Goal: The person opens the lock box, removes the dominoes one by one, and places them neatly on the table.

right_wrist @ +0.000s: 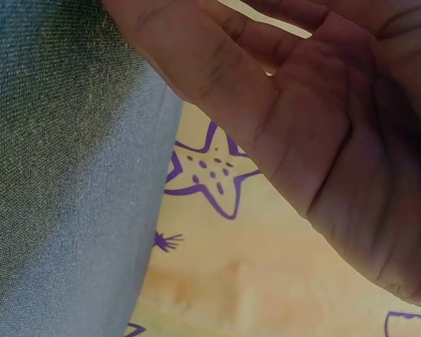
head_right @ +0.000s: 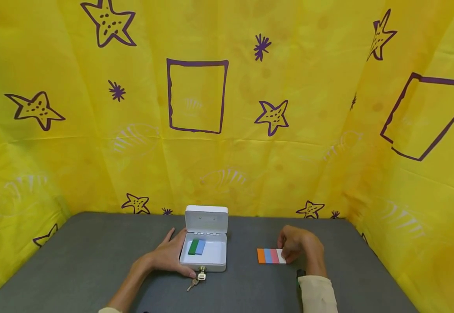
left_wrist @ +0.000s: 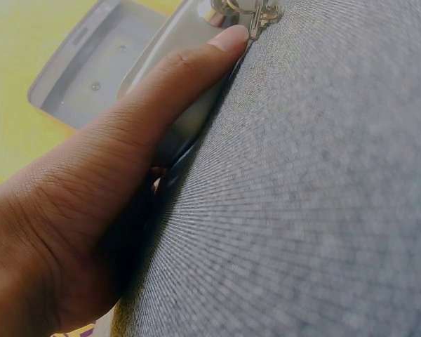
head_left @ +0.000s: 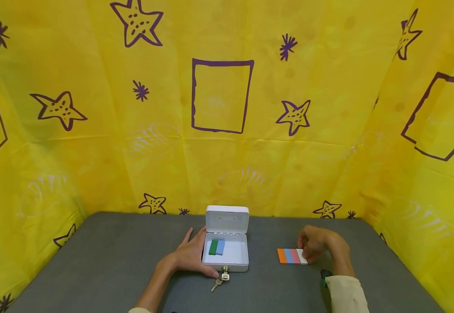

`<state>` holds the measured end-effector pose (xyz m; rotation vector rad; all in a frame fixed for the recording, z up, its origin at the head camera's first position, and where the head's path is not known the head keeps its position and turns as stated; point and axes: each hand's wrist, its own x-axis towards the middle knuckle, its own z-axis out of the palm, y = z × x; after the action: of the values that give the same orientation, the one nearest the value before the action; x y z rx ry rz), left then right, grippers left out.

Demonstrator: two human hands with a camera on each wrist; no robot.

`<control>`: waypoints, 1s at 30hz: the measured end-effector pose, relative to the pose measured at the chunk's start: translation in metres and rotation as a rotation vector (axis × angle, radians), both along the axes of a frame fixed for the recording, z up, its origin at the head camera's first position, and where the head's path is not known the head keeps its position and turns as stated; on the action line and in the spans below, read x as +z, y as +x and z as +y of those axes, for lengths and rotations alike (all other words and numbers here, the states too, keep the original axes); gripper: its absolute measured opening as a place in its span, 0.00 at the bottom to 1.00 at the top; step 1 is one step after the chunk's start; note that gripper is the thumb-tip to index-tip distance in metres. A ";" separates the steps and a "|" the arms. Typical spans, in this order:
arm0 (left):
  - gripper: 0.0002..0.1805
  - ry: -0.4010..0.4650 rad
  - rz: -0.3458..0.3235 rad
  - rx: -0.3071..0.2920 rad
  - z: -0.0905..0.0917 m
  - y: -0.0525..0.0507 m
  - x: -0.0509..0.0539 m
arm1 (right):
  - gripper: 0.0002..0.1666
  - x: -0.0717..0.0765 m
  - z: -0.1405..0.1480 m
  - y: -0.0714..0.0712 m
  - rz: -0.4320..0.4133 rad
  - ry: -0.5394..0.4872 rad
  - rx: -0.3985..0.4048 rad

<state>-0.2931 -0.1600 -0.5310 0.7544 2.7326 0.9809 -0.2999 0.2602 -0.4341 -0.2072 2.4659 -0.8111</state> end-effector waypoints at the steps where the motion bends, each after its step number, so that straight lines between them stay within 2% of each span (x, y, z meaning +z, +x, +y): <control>1: 0.78 0.003 0.000 -0.003 0.000 0.001 0.001 | 0.11 0.000 0.000 0.000 -0.002 0.000 -0.001; 11: 0.77 -0.031 -0.018 -0.006 0.003 0.008 0.013 | 0.13 0.004 0.000 0.002 -0.019 -0.001 -0.013; 17: 0.75 -0.046 -0.010 -0.008 0.006 0.007 0.014 | 0.13 0.012 -0.007 0.006 0.051 0.045 0.002; 22: 0.75 -0.043 -0.013 -0.002 0.006 0.008 0.016 | 0.10 0.024 -0.020 0.008 0.181 0.037 0.129; 26: 0.75 -0.038 -0.010 -0.002 0.005 0.007 0.016 | 0.09 0.031 -0.036 0.009 0.241 -0.023 0.222; 30: 0.76 -0.030 0.000 -0.004 0.004 0.007 0.015 | 0.06 0.033 -0.055 0.010 0.322 -0.040 0.326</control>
<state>-0.2858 -0.1559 -0.5158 0.7546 2.7388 0.9373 -0.2903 0.2053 -0.4009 -0.7857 2.6085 -0.7292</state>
